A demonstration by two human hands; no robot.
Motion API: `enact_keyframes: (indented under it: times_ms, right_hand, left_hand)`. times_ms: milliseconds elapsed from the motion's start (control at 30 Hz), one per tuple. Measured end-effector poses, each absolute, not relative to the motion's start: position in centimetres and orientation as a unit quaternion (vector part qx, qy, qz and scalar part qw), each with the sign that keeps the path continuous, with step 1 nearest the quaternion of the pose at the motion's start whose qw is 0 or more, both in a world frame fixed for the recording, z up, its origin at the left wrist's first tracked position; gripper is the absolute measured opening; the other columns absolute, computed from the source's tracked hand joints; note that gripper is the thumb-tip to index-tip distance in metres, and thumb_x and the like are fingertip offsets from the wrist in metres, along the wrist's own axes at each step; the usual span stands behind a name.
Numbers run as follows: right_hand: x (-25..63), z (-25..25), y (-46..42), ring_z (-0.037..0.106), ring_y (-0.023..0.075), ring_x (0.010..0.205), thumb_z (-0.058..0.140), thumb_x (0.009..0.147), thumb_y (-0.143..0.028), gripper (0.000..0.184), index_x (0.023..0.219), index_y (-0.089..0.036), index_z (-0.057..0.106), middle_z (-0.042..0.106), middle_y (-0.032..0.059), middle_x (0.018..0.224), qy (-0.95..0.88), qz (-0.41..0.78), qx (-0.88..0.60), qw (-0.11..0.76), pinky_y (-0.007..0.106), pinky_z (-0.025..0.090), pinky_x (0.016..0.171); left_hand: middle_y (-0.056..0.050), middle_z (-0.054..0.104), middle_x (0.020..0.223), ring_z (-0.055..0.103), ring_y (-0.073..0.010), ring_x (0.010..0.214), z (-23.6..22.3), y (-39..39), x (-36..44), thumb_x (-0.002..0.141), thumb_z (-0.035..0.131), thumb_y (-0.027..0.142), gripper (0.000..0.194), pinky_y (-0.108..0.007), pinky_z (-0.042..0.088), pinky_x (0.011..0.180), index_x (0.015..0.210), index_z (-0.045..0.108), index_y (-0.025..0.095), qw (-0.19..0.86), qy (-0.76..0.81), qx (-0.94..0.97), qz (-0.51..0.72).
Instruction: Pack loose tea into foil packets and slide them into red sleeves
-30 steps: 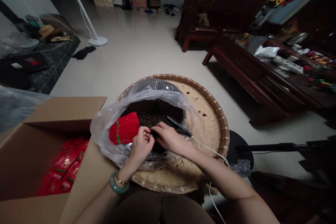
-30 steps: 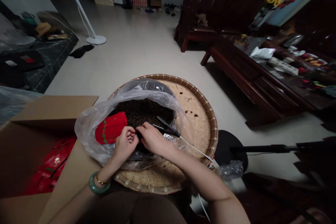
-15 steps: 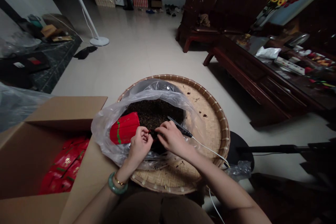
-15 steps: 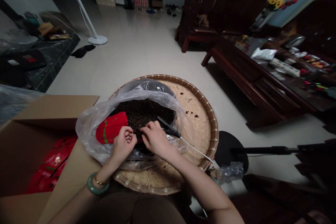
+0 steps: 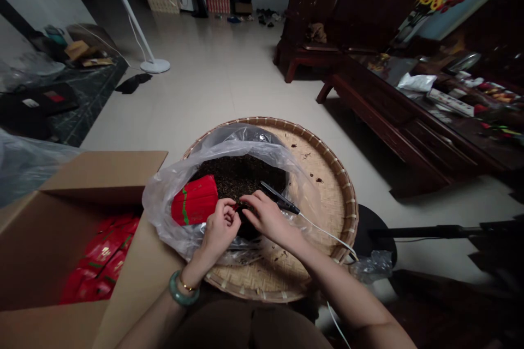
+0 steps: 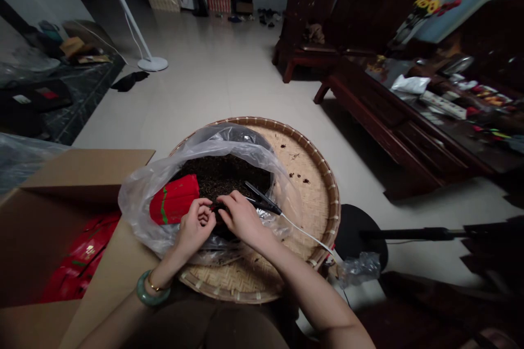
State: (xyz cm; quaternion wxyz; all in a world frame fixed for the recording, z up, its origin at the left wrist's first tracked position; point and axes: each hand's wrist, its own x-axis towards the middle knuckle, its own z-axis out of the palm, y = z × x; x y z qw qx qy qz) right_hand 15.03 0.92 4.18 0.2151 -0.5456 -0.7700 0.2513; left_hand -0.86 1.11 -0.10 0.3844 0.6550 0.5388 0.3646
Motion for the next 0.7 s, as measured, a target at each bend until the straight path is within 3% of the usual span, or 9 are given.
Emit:
enact_keyframes:
  times_ms: [200, 333, 467, 600, 700]
  right_hand:
    - [14.8, 3.7, 2.0, 0.052, 0.0166, 0.085, 0.053, 0.090, -0.021, 0.018, 0.098, -0.021, 0.069, 0.059, 0.0058, 0.087, -0.793, 0.218, -0.539, 0.183, 0.026, 0.042, 0.071]
    - [15.6, 3.8, 1.8, 0.053, 0.0154, 0.082, 0.053, 0.090, -0.021, 0.019, 0.100, -0.020, 0.068, 0.062, 0.0051, 0.086, -0.778, 0.218, -0.540, 0.234, 0.026, 0.042, 0.072]
    - [15.8, 4.4, 1.0, 0.052, 0.0171, 0.084, 0.055, 0.088, -0.020, 0.017, 0.097, -0.021, 0.069, 0.061, 0.0048, 0.086, -0.793, 0.213, -0.536, 0.195, 0.027, 0.043, 0.071]
    - [15.4, 4.9, 0.4, 0.052, 0.0181, 0.088, 0.054, 0.087, -0.019, 0.024, 0.109, -0.019, 0.063, 0.059, 0.0066, 0.092, -0.789, 0.219, -0.548, 0.170, 0.029, 0.045, 0.076]
    - [15.4, 5.0, 0.2, 0.050, 0.0197, 0.094, 0.057, 0.087, -0.028, 0.027, 0.112, -0.018, 0.062, 0.057, 0.0083, 0.100, -0.798, 0.217, -0.533, 0.180, 0.032, 0.046, 0.081]
  left_hand:
    - [0.007, 0.051, 0.062, 0.055, -0.0102, 0.053, -0.2, 1.0, -0.8, 0.076, 0.049, 0.018, 0.024, -0.018, 0.042, 0.049, 0.099, 0.045, 0.021, 0.380, 0.536, 0.664, 0.356]
    - [0.007, 0.049, 0.060, 0.053, -0.0095, 0.050, -0.2, 1.3, -1.1, 0.075, 0.049, 0.018, 0.025, -0.017, 0.042, 0.048, 0.100, 0.044, 0.021, 0.374, 0.545, 0.652, 0.372]
    - [0.007, 0.049, 0.060, 0.053, -0.0094, 0.050, -0.3, 1.5, -1.1, 0.075, 0.049, 0.018, 0.027, -0.017, 0.042, 0.047, 0.101, 0.043, 0.020, 0.383, 0.549, 0.636, 0.383]
    - [0.007, 0.050, 0.061, 0.054, -0.0095, 0.051, -0.3, 1.5, -1.2, 0.075, 0.049, 0.018, 0.027, -0.017, 0.042, 0.048, 0.102, 0.044, 0.020, 0.389, 0.545, 0.635, 0.384]
    - [0.007, 0.050, 0.062, 0.053, -0.0090, 0.051, -0.3, 1.4, -1.3, 0.076, 0.050, 0.017, 0.026, -0.017, 0.042, 0.049, 0.101, 0.044, 0.020, 0.394, 0.540, 0.634, 0.390]
